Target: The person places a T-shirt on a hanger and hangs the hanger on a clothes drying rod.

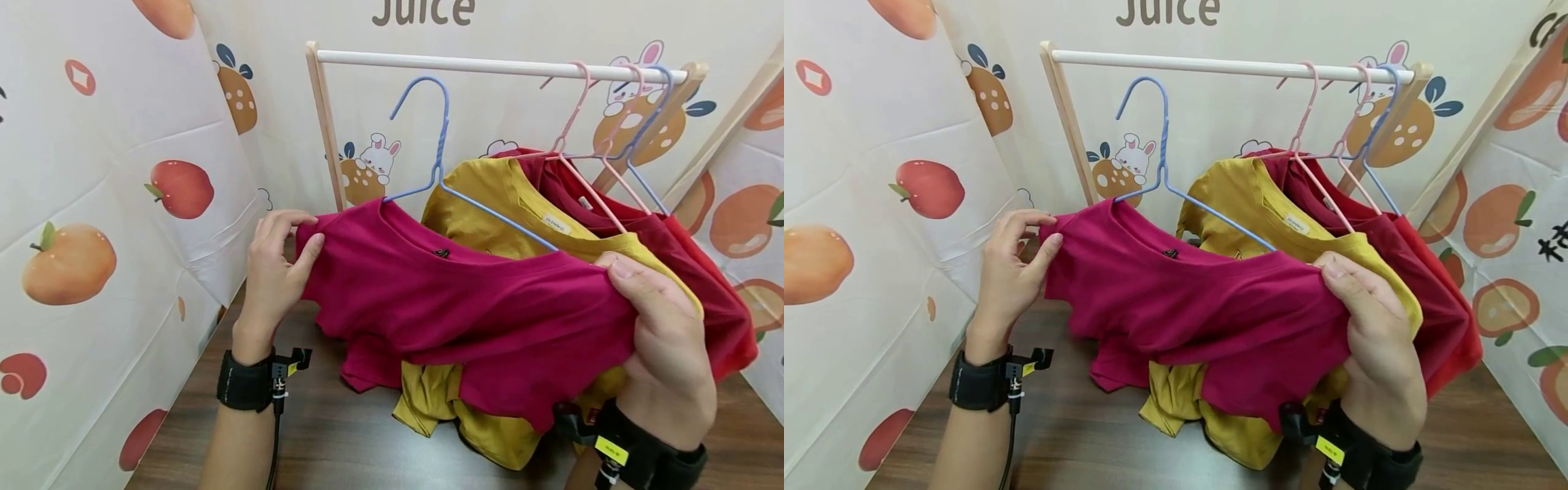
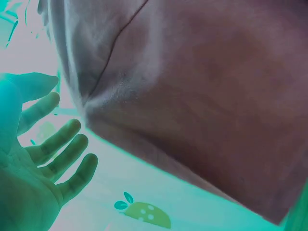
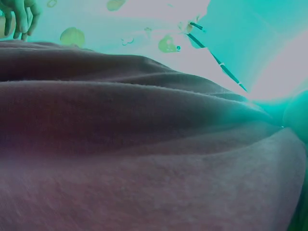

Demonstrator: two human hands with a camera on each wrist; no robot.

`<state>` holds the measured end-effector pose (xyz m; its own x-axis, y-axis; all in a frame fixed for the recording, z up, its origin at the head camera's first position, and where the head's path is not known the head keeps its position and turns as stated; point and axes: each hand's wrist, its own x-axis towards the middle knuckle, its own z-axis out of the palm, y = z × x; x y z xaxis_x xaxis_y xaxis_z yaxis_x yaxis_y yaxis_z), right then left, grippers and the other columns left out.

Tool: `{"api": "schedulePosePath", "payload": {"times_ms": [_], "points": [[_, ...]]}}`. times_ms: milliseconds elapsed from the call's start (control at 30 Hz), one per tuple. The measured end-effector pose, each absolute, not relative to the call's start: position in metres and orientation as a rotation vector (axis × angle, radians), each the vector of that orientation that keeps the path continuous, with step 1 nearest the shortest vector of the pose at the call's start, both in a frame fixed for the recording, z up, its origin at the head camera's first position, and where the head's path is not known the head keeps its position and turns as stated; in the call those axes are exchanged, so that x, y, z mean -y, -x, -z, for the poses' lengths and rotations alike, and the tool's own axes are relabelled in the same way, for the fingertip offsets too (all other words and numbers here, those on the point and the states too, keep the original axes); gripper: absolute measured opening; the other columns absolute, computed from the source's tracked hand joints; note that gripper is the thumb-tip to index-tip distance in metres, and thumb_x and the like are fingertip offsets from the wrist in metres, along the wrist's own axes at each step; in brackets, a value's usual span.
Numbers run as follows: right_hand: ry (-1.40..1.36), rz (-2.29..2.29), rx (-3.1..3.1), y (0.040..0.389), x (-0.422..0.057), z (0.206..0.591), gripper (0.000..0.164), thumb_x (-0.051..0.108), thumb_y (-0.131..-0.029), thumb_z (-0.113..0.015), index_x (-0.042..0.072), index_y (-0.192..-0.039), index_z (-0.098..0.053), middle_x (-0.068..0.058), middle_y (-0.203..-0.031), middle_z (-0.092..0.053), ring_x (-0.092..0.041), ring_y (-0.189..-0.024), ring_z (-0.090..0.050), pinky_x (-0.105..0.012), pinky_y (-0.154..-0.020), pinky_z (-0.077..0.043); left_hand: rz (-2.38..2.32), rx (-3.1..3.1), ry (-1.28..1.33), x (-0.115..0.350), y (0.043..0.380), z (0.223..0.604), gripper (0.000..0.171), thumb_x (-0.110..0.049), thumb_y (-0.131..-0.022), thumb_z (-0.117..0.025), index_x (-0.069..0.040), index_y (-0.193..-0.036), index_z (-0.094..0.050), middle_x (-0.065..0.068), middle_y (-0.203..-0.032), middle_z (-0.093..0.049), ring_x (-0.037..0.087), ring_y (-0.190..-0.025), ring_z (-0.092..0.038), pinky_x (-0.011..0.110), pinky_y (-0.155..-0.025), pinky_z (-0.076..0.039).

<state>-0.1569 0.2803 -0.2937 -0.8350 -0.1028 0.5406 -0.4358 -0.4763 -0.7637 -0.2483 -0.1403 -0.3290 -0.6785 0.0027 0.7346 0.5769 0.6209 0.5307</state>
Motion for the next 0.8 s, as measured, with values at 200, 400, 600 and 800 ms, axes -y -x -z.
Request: {"api": "schedulePosePath", "payload": {"times_ms": [200,400,600,800], "points": [[-0.706,-2.366,1.369,0.154,-0.28,0.291,0.045,-0.004,-0.106,-0.021,-0.019,-0.11,-0.063,-0.018,-0.099,-0.071,-0.025,-0.091,-0.07,-0.027,-0.065,-0.055,1.027,2.134,0.514,0.139,0.249,0.33,0.024,-0.013,-0.095,-0.07,-0.004,-0.118,-0.068,0.013,-0.124,-0.062,0.029,-0.115,-0.054,0.041,-0.092,-0.043],[-0.318,-2.17,1.383,0.148,-0.262,0.281,0.029,0.005,-0.105,-0.044,-0.015,-0.099,-0.065,-0.017,-0.092,-0.066,-0.024,-0.084,-0.064,-0.024,-0.058,-0.048,1.025,2.161,0.54,0.136,0.249,0.33,0.024,-0.012,-0.094,-0.072,-0.004,-0.116,-0.068,0.013,-0.121,-0.061,0.031,-0.109,-0.055,0.037,-0.09,-0.042],[-0.258,-1.994,1.365,0.157,-0.243,0.281,0.027,0.01,-0.102,-0.055,-0.007,-0.081,-0.055,-0.01,-0.067,-0.051,-0.019,-0.058,-0.053,-0.024,-0.047,-0.028,1.031,2.217,0.555,0.132,0.249,0.332,0.022,-0.014,-0.095,-0.071,-0.005,-0.115,-0.067,0.013,-0.122,-0.06,0.03,-0.109,-0.056,0.044,-0.092,-0.046],[-0.193,-1.867,1.395,0.168,-0.23,0.282,0.027,0.011,-0.102,-0.057,0.002,-0.076,-0.057,-0.003,-0.064,-0.045,-0.013,-0.056,-0.045,-0.022,-0.05,-0.026,1.006,2.249,0.598,0.127,0.249,0.334,0.021,-0.013,-0.096,-0.071,-0.006,-0.115,-0.066,0.013,-0.12,-0.06,0.031,-0.105,-0.057,0.046,-0.089,-0.047]]}}
